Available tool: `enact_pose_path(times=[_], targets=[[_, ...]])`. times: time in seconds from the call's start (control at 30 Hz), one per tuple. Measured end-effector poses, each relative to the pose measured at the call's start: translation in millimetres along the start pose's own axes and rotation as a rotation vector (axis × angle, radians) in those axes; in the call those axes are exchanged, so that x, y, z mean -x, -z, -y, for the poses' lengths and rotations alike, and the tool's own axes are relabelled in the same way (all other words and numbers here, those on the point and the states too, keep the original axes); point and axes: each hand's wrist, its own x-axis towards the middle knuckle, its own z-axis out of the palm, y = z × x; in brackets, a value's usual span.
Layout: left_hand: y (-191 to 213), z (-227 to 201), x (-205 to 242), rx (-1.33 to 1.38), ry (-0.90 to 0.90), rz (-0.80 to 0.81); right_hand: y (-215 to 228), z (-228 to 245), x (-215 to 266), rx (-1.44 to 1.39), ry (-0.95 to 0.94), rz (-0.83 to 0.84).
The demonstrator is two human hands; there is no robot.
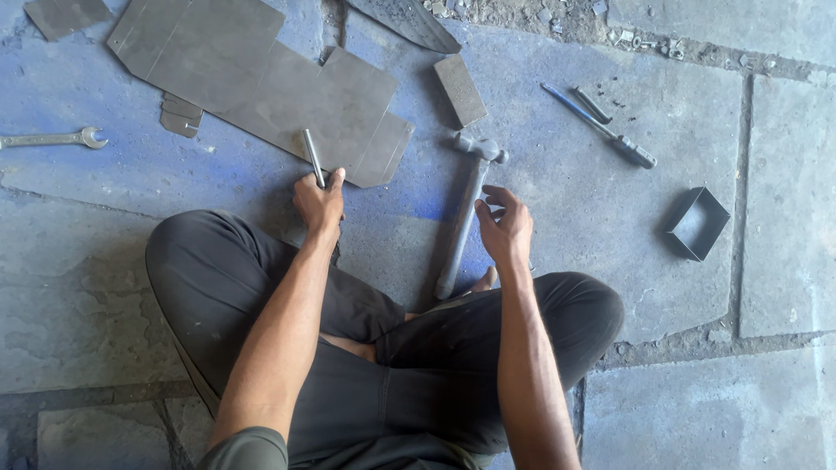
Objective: The person sits on the floor and uses a hammer to strike a metal sheet placed on a small metal block. They repeatedly reposition the sheet and the block to hammer different sections of the metal piece.
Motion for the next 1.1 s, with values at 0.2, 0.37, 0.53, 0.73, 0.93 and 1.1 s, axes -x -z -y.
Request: enact_pose_path(times=[0.2,0.37,0.53,0.73,0.93,1.1], targets=[[-0.7,-1.2,1.7,-0.022,0.0,-0.017,-2.2,0.0,0.4,0.021,0.004,0.004],[-7.5,27.1,-13.5,-0.053,-0.039,-0.019,-7.0,-10.2,-1.8,0.002,-0.013,0.027],[-15.1,41.6,-35.8,0.846,-0.077,0.118,-26.9,-37.3,-10.9,0.138,-0.098,0.071],[-19.7,1.3,-22.7,0.606,-0.026,0.466,-68.4,-41.5,-8.3,0.287,-0.165,0.086],[-28.7,21.6,-30.6,0.573,-0.184,0.511,-79.3,-75.5,-29.9,-0.331,-0.405,0.132],[-28.9,23.7,-30.1,0.567,-0.132,0.514,-45.1,-43.7,-7.8,-0.873,-0.322,0.286]])
